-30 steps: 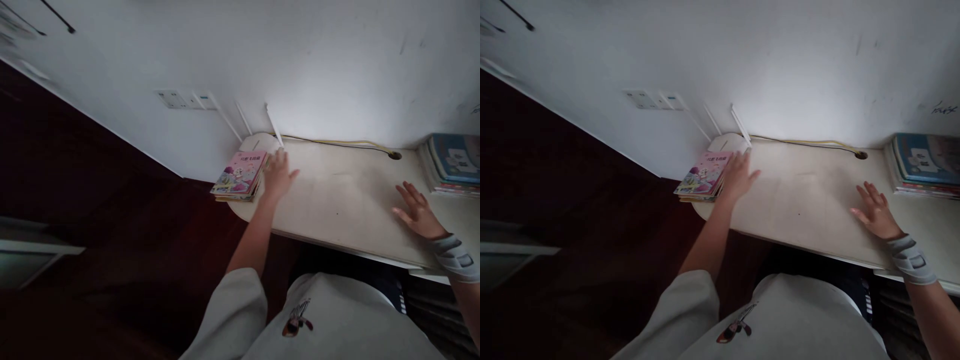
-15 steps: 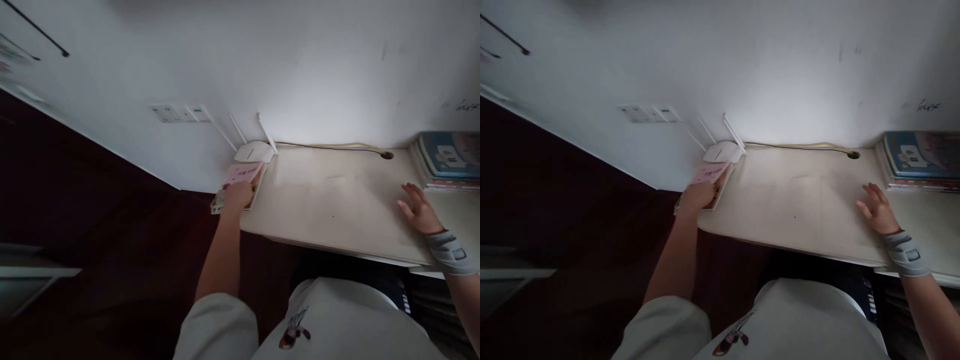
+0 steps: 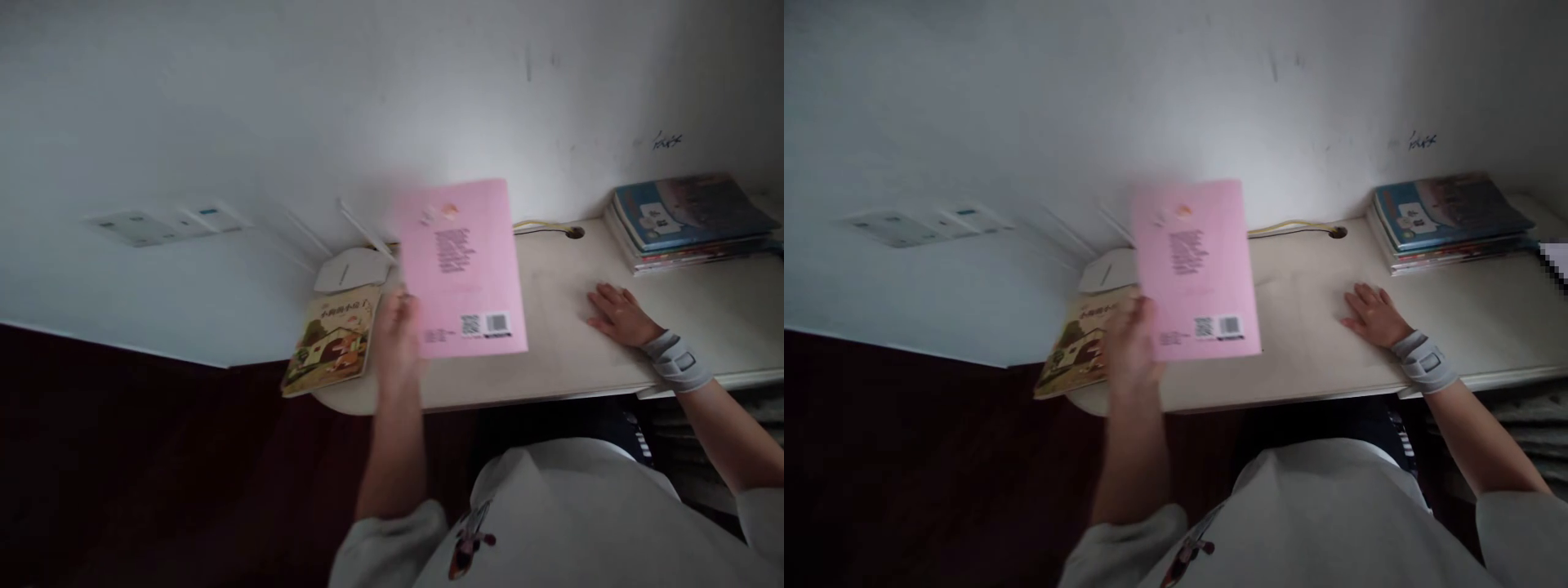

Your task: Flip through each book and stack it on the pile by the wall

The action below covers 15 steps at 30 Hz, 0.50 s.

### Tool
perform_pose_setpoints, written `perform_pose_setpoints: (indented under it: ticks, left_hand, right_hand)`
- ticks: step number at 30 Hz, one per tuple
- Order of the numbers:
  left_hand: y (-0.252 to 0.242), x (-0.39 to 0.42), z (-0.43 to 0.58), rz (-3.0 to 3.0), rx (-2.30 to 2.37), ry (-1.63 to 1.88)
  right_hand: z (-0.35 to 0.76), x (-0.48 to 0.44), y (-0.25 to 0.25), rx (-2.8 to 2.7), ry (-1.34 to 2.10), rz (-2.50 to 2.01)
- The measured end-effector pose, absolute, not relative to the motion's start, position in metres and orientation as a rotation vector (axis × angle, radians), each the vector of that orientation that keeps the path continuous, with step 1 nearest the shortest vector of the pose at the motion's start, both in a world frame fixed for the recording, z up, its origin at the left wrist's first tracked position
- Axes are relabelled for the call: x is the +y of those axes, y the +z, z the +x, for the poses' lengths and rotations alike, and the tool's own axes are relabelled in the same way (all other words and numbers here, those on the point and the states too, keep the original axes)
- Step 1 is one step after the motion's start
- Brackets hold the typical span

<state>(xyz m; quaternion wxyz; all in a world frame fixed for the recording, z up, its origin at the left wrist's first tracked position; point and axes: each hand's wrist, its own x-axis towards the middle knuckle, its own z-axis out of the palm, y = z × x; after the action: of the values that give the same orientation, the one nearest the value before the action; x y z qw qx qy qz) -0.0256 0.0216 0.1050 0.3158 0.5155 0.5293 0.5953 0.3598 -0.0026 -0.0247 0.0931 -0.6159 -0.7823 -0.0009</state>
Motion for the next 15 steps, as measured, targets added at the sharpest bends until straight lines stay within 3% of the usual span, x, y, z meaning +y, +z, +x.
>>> perform_pose_setpoints:
  ticks: [6, 15]
  left_hand:
    - [0.011, -0.002, 0.023, 1.126, 1.261, 1.288]
    - [-0.007, -0.004, 0.007, 1.631, 1.609, 1.025]
  right_hand:
    - [0.355, -0.005, -0.016, -2.372, 0.005, -1.880]
    - [0.356, -0.005, -0.013, -2.327, 0.068, -1.889]
